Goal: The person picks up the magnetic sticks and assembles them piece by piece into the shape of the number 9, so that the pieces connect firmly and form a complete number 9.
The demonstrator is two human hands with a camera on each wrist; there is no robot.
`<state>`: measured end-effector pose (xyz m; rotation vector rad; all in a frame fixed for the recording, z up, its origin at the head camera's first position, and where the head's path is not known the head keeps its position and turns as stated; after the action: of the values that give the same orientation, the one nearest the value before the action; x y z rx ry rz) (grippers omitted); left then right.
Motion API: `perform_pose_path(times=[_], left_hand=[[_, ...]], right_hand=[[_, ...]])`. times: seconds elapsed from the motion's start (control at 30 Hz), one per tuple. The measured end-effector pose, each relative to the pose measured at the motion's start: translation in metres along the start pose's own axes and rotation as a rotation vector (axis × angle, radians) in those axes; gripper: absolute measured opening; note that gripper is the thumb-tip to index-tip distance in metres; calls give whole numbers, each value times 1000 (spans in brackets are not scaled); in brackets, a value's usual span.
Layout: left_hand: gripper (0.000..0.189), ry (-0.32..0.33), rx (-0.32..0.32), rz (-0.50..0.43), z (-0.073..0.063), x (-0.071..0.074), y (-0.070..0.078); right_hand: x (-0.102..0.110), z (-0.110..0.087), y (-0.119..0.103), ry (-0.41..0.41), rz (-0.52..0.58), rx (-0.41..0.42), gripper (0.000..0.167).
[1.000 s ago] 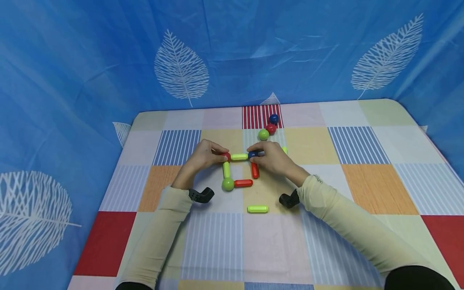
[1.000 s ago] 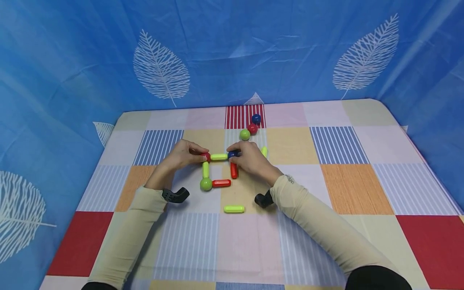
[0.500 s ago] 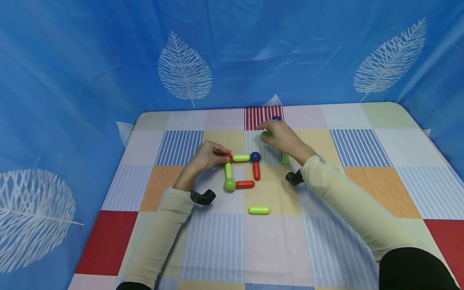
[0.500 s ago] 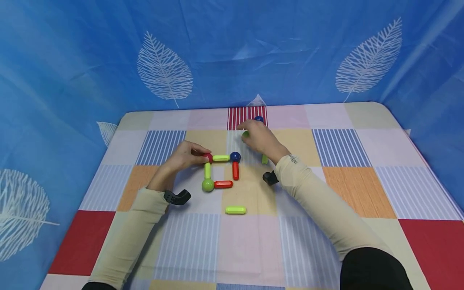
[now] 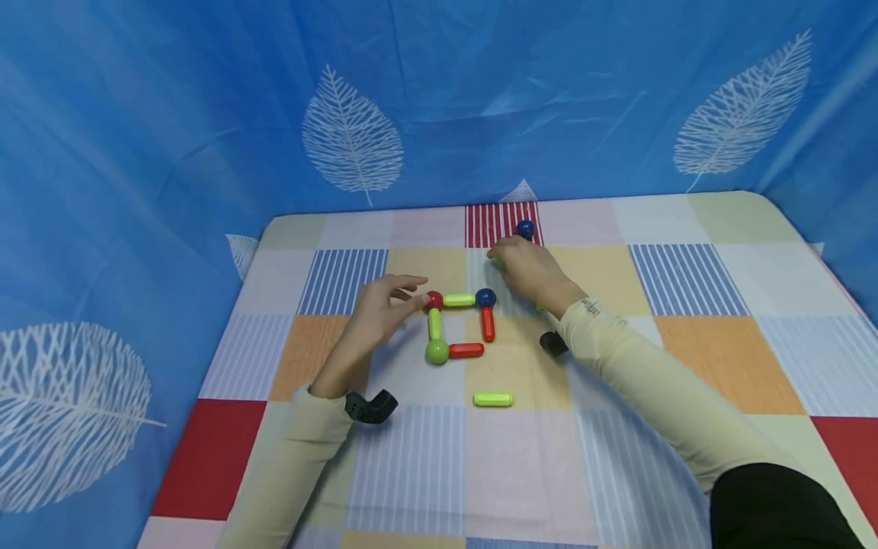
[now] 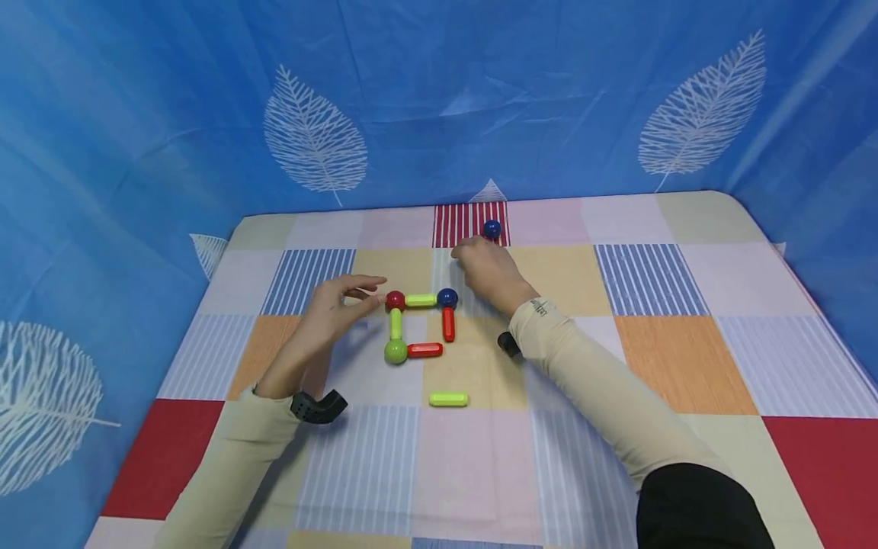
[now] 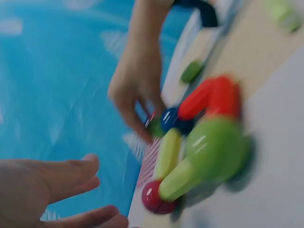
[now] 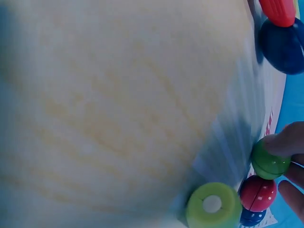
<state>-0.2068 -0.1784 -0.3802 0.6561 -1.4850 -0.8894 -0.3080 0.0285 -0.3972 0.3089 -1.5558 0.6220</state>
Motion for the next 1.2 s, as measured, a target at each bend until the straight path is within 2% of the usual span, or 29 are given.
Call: perform_pose_path(times=[0.17, 0.3, 0.43, 0.6, 0.8, 0.97, 1.2], left_hand=[[31, -74, -55, 80, -31, -21, 15], [27, -83, -60, 110, -42, -33, 15], [20, -71, -77, 110, -45, -38, 13], [18, -48, -93, 108, -45, -36, 9], [17, -35, -80, 112, -45, -33, 6], [16, -46, -70, 93, -44, -35, 4], [15, -56, -53, 84, -43, -37, 3]], right_hand=[[4, -1, 4, 21, -28, -10, 25], [4, -3, 8, 7, -6, -35, 26], [3, -10, 11, 1, 42, -60, 27], [3, -27, 9, 29, 108, -19, 28], [2, -47, 2, 38, 165, 18, 30], [-1, -64, -2, 33, 178, 1, 32], [-4, -91, -8, 71, 218, 15, 33]])
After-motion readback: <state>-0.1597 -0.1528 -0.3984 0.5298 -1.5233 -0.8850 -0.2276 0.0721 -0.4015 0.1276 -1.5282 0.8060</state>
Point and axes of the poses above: each hand's wrist, its own z-axis towards the middle knuckle, its own x-axis out of the back of the hand, y = z × x, the point moved 6 cm from there along z, towards the middle knuckle, and after that the axes turned 5 degrees about -z, right-handed, at the moved point
